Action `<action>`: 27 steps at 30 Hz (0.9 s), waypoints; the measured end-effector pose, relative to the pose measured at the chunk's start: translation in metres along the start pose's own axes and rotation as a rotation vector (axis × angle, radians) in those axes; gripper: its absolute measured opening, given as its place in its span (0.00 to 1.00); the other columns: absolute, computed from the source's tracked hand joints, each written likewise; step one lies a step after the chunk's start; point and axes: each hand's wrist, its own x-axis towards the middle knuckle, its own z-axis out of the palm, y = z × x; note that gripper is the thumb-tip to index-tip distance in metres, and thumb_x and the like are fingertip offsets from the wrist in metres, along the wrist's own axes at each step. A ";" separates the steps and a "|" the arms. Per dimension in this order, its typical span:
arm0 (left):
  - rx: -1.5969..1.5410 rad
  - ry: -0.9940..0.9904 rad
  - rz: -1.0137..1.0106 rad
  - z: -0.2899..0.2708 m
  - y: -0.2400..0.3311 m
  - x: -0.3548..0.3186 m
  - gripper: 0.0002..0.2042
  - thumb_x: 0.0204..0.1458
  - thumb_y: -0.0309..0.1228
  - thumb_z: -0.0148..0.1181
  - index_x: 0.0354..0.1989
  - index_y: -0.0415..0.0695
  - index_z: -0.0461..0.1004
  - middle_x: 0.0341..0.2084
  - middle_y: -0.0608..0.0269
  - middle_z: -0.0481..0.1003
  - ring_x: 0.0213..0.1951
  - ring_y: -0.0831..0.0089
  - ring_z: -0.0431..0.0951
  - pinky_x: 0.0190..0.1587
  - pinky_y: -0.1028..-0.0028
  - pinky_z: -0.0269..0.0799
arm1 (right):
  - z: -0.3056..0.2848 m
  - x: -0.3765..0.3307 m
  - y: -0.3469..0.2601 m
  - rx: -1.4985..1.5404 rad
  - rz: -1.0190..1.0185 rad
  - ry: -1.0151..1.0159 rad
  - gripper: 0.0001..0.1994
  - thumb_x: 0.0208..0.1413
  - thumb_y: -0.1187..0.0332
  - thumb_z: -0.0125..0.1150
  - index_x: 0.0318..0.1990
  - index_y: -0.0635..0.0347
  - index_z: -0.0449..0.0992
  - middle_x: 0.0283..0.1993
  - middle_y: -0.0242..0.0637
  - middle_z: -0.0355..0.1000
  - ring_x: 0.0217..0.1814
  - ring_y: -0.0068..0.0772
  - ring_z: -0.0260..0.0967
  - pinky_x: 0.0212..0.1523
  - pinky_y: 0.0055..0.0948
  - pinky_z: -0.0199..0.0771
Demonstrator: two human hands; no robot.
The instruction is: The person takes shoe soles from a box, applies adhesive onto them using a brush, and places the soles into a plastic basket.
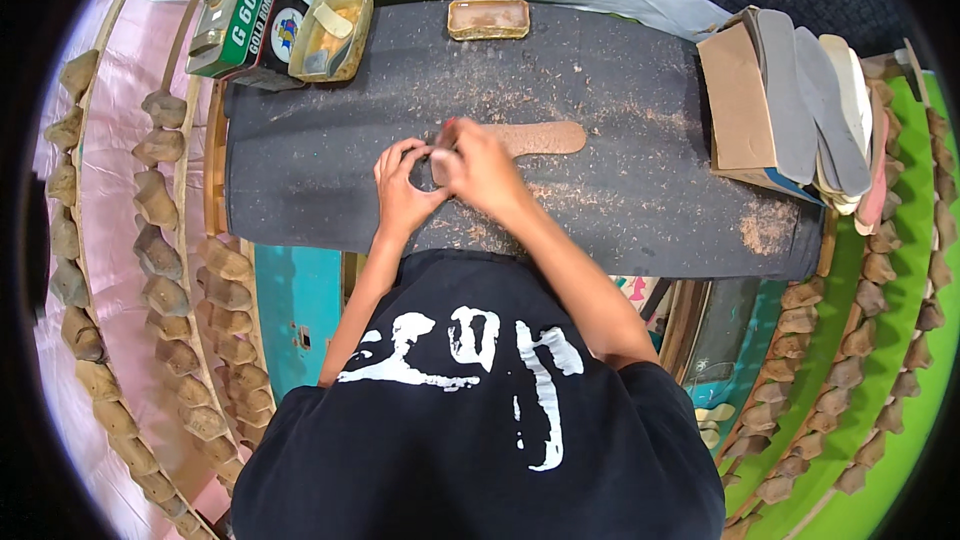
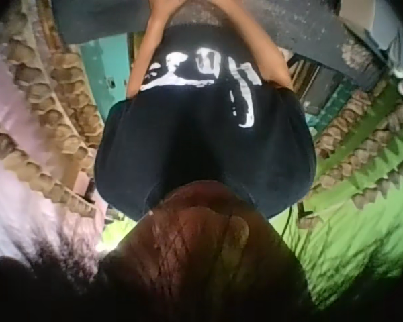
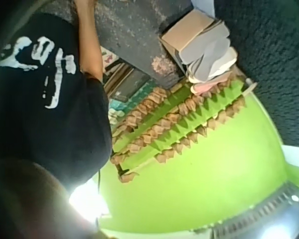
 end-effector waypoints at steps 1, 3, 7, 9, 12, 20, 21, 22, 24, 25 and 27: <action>0.029 -0.013 -0.014 -0.003 0.004 0.000 0.34 0.30 0.46 0.87 0.50 0.49 0.83 0.56 0.64 0.76 0.64 0.57 0.71 0.68 0.55 0.60 | -0.008 0.003 0.003 0.090 0.122 0.038 0.10 0.59 0.74 0.70 0.45 0.68 0.79 0.38 0.47 0.77 0.41 0.50 0.80 0.43 0.41 0.79; 0.033 -0.010 -0.021 -0.004 0.003 -0.001 0.35 0.29 0.47 0.88 0.50 0.49 0.83 0.56 0.65 0.76 0.64 0.58 0.71 0.68 0.55 0.60 | -0.032 0.014 0.010 -0.193 0.044 0.072 0.06 0.61 0.75 0.66 0.43 0.65 0.76 0.41 0.49 0.75 0.43 0.58 0.78 0.45 0.50 0.79; 0.041 -0.015 -0.021 -0.004 0.003 0.000 0.36 0.28 0.48 0.88 0.50 0.50 0.83 0.56 0.65 0.76 0.64 0.58 0.71 0.69 0.54 0.60 | -0.040 0.017 0.001 -0.142 0.080 0.132 0.07 0.60 0.76 0.65 0.44 0.62 0.76 0.42 0.49 0.75 0.43 0.60 0.78 0.45 0.53 0.79; 0.043 -0.020 -0.018 0.000 -0.001 -0.002 0.35 0.29 0.48 0.88 0.50 0.50 0.83 0.56 0.65 0.76 0.64 0.58 0.71 0.69 0.54 0.60 | -0.016 -0.001 -0.001 -0.109 -0.012 0.039 0.08 0.60 0.76 0.65 0.46 0.65 0.77 0.45 0.50 0.77 0.46 0.59 0.79 0.47 0.50 0.80; 0.059 0.003 -0.023 0.003 -0.004 -0.002 0.35 0.29 0.48 0.88 0.50 0.50 0.83 0.56 0.65 0.76 0.64 0.58 0.71 0.69 0.54 0.60 | 0.002 -0.017 -0.009 0.021 0.007 -0.044 0.09 0.60 0.75 0.67 0.46 0.68 0.78 0.45 0.51 0.78 0.46 0.56 0.80 0.48 0.46 0.81; 0.035 -0.028 -0.030 -0.005 0.003 -0.002 0.36 0.29 0.49 0.88 0.50 0.49 0.83 0.57 0.65 0.76 0.64 0.58 0.70 0.70 0.54 0.59 | -0.071 -0.002 0.031 -0.241 0.199 0.320 0.05 0.62 0.75 0.66 0.42 0.66 0.78 0.41 0.47 0.78 0.41 0.49 0.81 0.42 0.43 0.80; 0.043 -0.027 -0.023 -0.005 0.003 -0.002 0.36 0.29 0.49 0.88 0.50 0.49 0.83 0.56 0.65 0.76 0.64 0.58 0.71 0.69 0.54 0.59 | -0.075 -0.002 0.031 -0.099 0.214 0.378 0.06 0.62 0.75 0.67 0.42 0.66 0.78 0.40 0.45 0.78 0.38 0.42 0.80 0.38 0.39 0.79; 0.041 -0.027 -0.020 -0.005 0.002 -0.002 0.36 0.29 0.49 0.88 0.50 0.49 0.83 0.56 0.65 0.76 0.64 0.58 0.71 0.69 0.54 0.59 | -0.074 -0.003 0.033 -0.101 0.214 0.381 0.06 0.62 0.75 0.67 0.42 0.66 0.78 0.40 0.45 0.78 0.38 0.42 0.80 0.38 0.39 0.79; 0.051 -0.038 -0.026 -0.005 0.004 -0.001 0.37 0.28 0.49 0.89 0.51 0.49 0.83 0.56 0.65 0.76 0.64 0.58 0.71 0.70 0.54 0.59 | -0.062 -0.013 0.039 -0.087 0.206 0.406 0.07 0.61 0.74 0.69 0.43 0.65 0.79 0.39 0.41 0.79 0.34 0.34 0.78 0.35 0.33 0.77; 0.050 -0.044 -0.020 -0.005 0.005 -0.001 0.37 0.28 0.49 0.89 0.51 0.49 0.83 0.56 0.65 0.76 0.64 0.58 0.71 0.70 0.54 0.59 | -0.048 -0.020 0.039 0.019 0.352 0.379 0.08 0.61 0.72 0.71 0.42 0.64 0.79 0.37 0.38 0.80 0.32 0.26 0.75 0.33 0.28 0.74; 0.039 -0.053 -0.044 -0.004 0.004 -0.001 0.37 0.29 0.50 0.88 0.51 0.49 0.83 0.57 0.65 0.76 0.64 0.58 0.71 0.70 0.54 0.59 | -0.016 -0.033 0.033 0.218 0.364 0.381 0.07 0.62 0.70 0.71 0.43 0.63 0.80 0.35 0.36 0.80 0.32 0.21 0.74 0.31 0.27 0.73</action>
